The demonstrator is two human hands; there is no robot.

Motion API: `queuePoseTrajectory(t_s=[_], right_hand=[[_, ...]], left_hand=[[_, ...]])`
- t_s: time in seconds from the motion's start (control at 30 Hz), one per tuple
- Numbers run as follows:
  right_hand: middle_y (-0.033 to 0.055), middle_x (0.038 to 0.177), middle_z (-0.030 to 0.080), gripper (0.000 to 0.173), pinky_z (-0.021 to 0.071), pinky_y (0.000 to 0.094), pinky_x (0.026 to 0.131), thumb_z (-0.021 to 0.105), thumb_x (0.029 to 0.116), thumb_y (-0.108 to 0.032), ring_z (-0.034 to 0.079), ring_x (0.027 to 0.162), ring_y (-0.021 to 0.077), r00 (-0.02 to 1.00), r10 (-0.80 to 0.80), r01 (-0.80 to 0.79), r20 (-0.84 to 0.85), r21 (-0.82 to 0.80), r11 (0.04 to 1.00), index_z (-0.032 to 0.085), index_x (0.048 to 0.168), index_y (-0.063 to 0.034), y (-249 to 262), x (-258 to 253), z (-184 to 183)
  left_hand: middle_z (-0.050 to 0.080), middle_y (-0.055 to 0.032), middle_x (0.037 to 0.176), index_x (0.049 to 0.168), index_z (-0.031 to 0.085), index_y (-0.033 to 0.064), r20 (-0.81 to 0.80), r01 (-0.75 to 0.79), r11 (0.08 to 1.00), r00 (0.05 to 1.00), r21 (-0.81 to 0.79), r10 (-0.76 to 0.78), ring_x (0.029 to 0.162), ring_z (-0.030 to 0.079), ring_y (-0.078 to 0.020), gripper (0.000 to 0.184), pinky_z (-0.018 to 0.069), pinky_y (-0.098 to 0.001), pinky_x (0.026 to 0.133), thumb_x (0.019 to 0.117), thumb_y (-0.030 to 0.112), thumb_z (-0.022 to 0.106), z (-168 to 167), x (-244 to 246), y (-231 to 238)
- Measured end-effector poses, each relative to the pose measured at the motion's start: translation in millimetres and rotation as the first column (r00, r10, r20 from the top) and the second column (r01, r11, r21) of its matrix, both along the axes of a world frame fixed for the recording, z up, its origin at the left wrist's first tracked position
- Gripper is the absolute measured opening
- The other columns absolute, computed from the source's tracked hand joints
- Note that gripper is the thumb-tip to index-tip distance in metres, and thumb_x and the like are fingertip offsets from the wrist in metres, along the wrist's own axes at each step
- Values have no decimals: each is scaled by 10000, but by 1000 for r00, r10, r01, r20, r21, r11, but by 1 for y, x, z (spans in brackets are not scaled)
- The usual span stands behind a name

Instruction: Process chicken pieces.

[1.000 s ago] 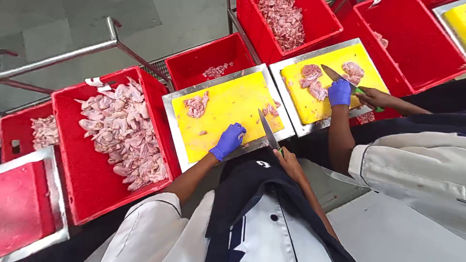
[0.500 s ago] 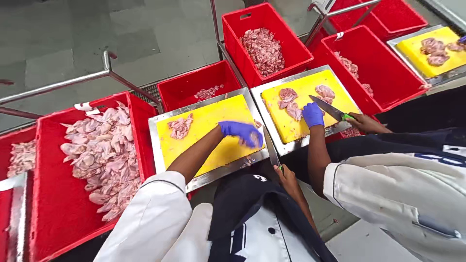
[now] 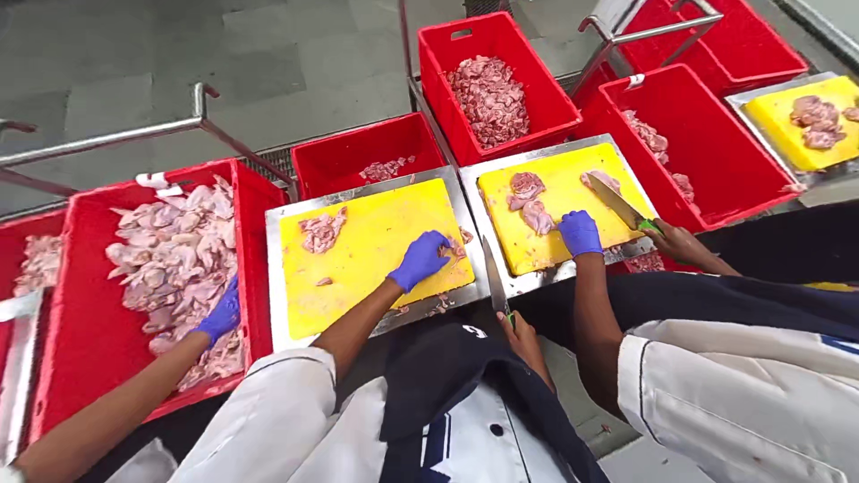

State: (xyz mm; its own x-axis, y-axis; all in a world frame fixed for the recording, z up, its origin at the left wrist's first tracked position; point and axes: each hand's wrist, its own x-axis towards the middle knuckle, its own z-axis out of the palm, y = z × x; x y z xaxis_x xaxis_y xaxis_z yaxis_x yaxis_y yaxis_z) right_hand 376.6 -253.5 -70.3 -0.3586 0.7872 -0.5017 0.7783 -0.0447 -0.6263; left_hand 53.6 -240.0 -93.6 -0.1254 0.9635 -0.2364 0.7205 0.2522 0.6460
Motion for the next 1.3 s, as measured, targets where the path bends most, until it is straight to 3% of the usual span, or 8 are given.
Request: queuePoseTrajectory(t_s=[0.2,0.33,0.4,0.57,0.73,0.9,1.1,1.3], right_hand=[[204,780,645,515,533,568,723,494,1080,-419,660,741,347,972,234,-233,-8,48,971,644,1094,73,28,-27,0],[175,731,617,522,521,554,675,479,1083,-433,634,677,318,942,335,-334,-10,58,941,632,1077,66,39,-48,1],[164,733,617,523,520,546,675,466,1082,-445,634,678,309,928,372,-372,5,41,927,627,1075,52,42,-56,1],[117,679,563,492,497,487,619,478,1082,-450,589,611,258,925,380,-380,-21,24,925,602,1051,25,47,-59,6],[147,733,610,516,528,519,678,474,1081,-456,633,668,295,985,169,-171,24,60,983,608,1084,42,44,-39,2],[152,740,607,525,525,510,680,468,1083,-464,634,676,292,999,28,-30,21,94,995,607,1109,41,33,-24,3],[186,774,629,515,518,538,705,509,1073,-440,645,723,330,998,-53,50,29,93,994,617,1160,56,16,-16,4],[176,766,624,516,523,526,699,510,1071,-454,641,718,320,996,-88,85,28,92,992,619,1132,47,11,-15,2]], left_hand=[[697,-169,1127,1109,724,36,121,-179,982,978,56,172,1051,677,-296,222,555,-469,946,903,66,648,17,-9,-81],[711,-139,1086,1061,724,-1,273,-559,682,828,472,490,944,702,-191,152,606,-369,858,920,49,693,63,-52,-105],[697,-160,1147,1076,715,-16,229,-606,503,749,616,622,1028,697,-223,175,600,-394,912,903,12,719,64,-82,-114],[524,-214,1497,1405,604,72,-163,-771,587,565,247,809,1409,463,-431,560,393,-615,1149,872,75,774,20,-115,-119],[674,-162,1281,1272,691,63,101,-624,746,778,233,620,1146,671,-297,324,558,-473,983,963,160,696,8,-42,-56],[645,-149,1355,1305,681,77,39,-145,982,989,118,141,1276,605,-308,370,499,-501,1079,982,258,671,9,24,37],[623,-289,1259,1218,651,-64,-336,14,965,936,-262,-105,1235,569,-461,374,426,-628,1065,860,28,713,16,72,94],[722,-166,1041,1052,716,48,-138,370,922,913,-119,-384,1036,681,-375,208,517,-625,871,852,54,658,20,40,93]])
